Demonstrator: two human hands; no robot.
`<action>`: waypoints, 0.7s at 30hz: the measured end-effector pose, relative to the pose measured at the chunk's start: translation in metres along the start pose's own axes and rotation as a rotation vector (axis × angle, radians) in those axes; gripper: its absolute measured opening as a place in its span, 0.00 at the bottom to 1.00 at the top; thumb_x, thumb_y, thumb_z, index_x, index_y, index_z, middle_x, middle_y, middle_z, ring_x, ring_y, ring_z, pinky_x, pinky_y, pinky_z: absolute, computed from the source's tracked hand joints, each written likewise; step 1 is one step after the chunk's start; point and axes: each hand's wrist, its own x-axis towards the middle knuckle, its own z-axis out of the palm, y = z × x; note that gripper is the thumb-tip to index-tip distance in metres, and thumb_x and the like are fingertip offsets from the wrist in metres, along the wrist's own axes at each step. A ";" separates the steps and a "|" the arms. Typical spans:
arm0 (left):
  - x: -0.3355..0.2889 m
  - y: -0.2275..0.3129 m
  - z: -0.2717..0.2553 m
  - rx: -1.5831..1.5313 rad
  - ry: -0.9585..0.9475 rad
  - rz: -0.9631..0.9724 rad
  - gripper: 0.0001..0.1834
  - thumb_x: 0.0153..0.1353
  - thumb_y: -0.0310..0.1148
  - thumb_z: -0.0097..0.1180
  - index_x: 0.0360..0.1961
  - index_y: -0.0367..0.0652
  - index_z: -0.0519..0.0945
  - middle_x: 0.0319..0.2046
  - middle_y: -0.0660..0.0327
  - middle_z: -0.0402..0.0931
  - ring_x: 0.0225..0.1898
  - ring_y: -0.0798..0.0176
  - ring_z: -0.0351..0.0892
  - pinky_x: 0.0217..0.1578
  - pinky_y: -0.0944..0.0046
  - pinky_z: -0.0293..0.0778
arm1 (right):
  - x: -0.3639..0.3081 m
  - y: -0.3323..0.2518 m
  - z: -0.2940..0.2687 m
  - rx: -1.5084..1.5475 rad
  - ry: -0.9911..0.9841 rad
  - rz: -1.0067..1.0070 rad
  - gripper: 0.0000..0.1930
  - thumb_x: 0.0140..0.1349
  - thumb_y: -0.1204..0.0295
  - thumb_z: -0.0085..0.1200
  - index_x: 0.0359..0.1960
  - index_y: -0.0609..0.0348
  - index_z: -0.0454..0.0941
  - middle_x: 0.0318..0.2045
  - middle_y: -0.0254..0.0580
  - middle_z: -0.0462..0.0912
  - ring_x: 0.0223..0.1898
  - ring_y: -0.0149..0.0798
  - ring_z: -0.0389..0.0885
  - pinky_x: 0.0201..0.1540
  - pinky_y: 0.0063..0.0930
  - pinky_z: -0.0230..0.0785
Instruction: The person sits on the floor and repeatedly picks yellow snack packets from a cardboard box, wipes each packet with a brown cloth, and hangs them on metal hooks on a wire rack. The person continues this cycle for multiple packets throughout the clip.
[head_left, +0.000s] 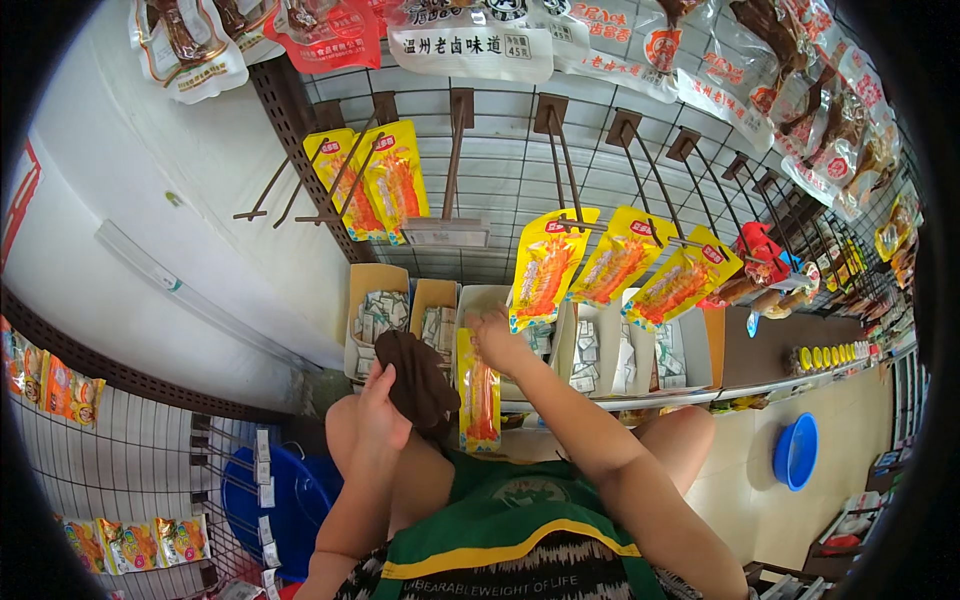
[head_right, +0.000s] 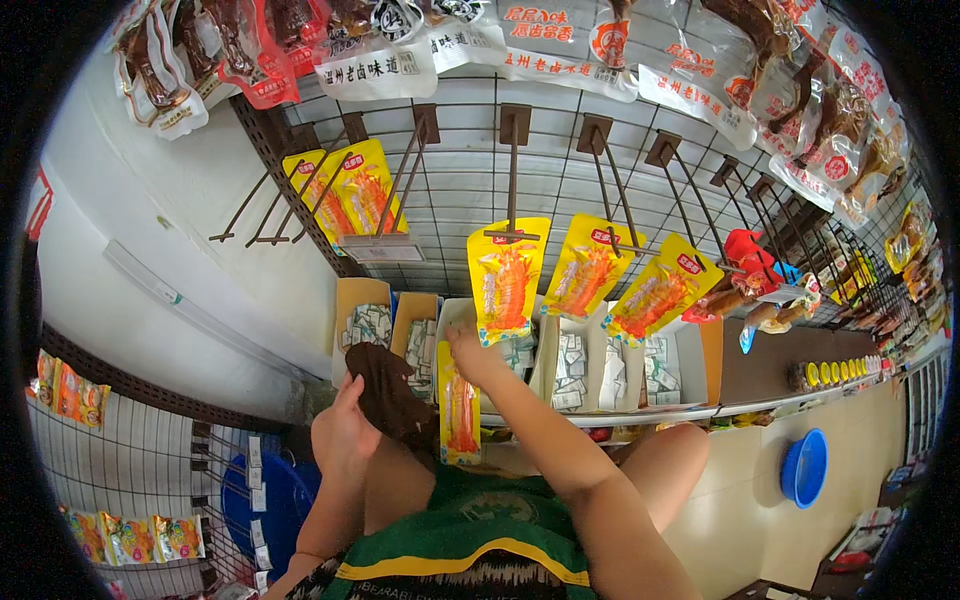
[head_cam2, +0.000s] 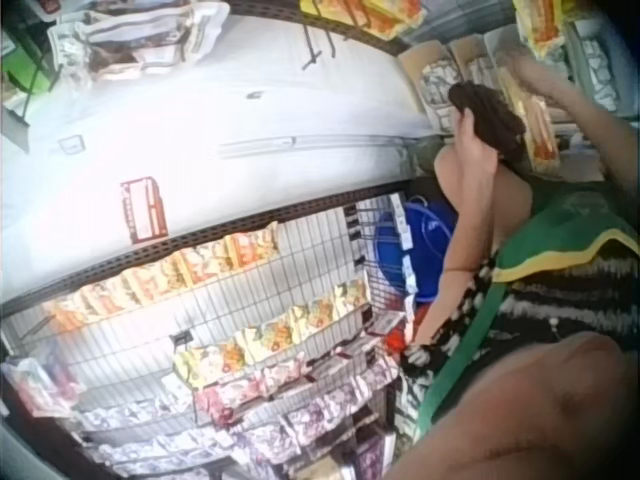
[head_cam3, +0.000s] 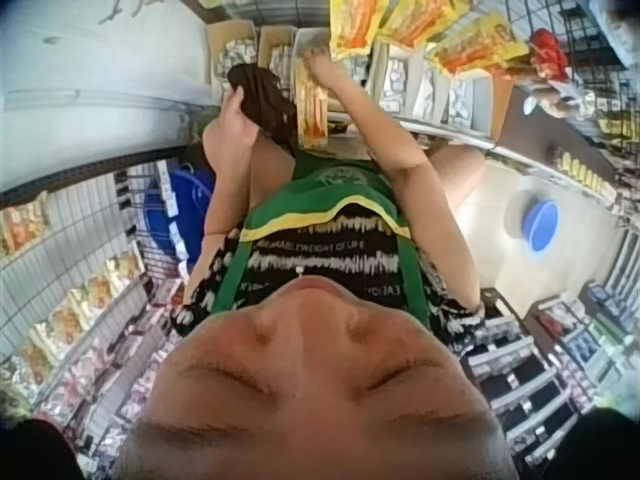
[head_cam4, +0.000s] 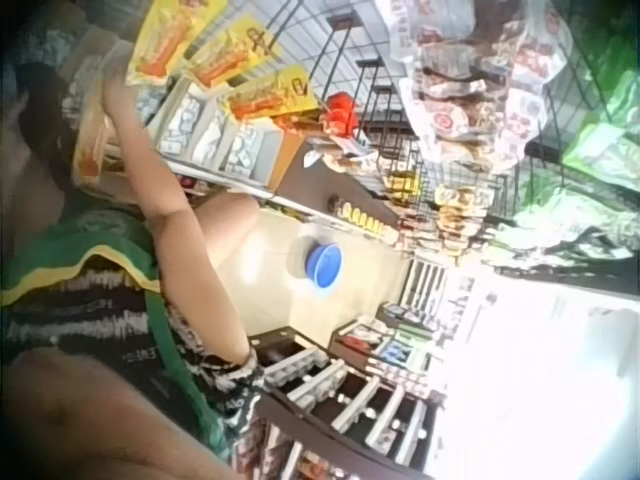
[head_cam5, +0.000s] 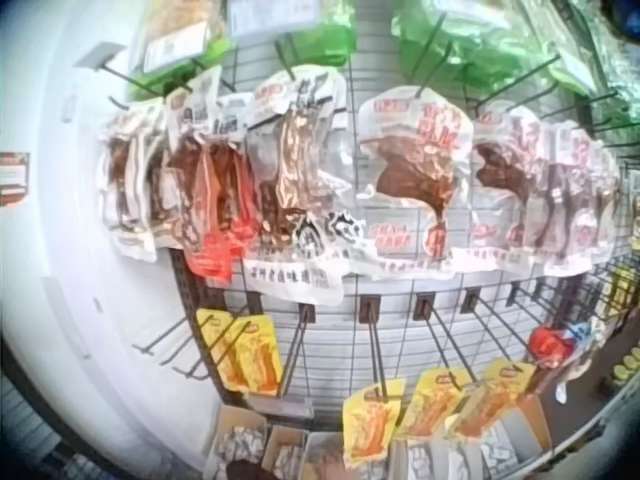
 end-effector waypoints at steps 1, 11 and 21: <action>-0.002 0.000 0.003 0.015 0.061 0.004 0.18 0.62 0.27 0.42 0.54 0.39 0.66 0.51 0.57 0.69 0.51 0.56 0.70 0.53 0.55 0.67 | 0.008 0.001 -0.006 0.034 -0.065 0.013 0.27 0.47 0.64 0.61 0.49 0.58 0.70 0.43 0.52 0.73 0.53 0.51 0.67 0.61 0.45 0.51; -0.014 0.003 -0.002 0.030 0.073 -0.048 0.17 0.62 0.27 0.43 0.53 0.38 0.67 0.50 0.55 0.70 0.50 0.54 0.70 0.52 0.54 0.66 | 0.038 0.017 -0.011 0.822 0.534 0.077 0.07 0.55 0.76 0.52 0.36 0.60 0.76 0.33 0.47 0.74 0.40 0.46 0.73 0.43 0.30 0.66; -0.011 -0.005 -0.007 0.072 -0.003 -0.093 0.17 0.62 0.28 0.43 0.52 0.38 0.67 0.49 0.55 0.71 0.49 0.56 0.71 0.52 0.56 0.66 | 0.069 0.032 0.010 0.085 0.641 0.045 0.09 0.46 0.72 0.54 0.32 0.53 0.79 0.30 0.42 0.76 0.38 0.47 0.71 0.44 0.41 0.60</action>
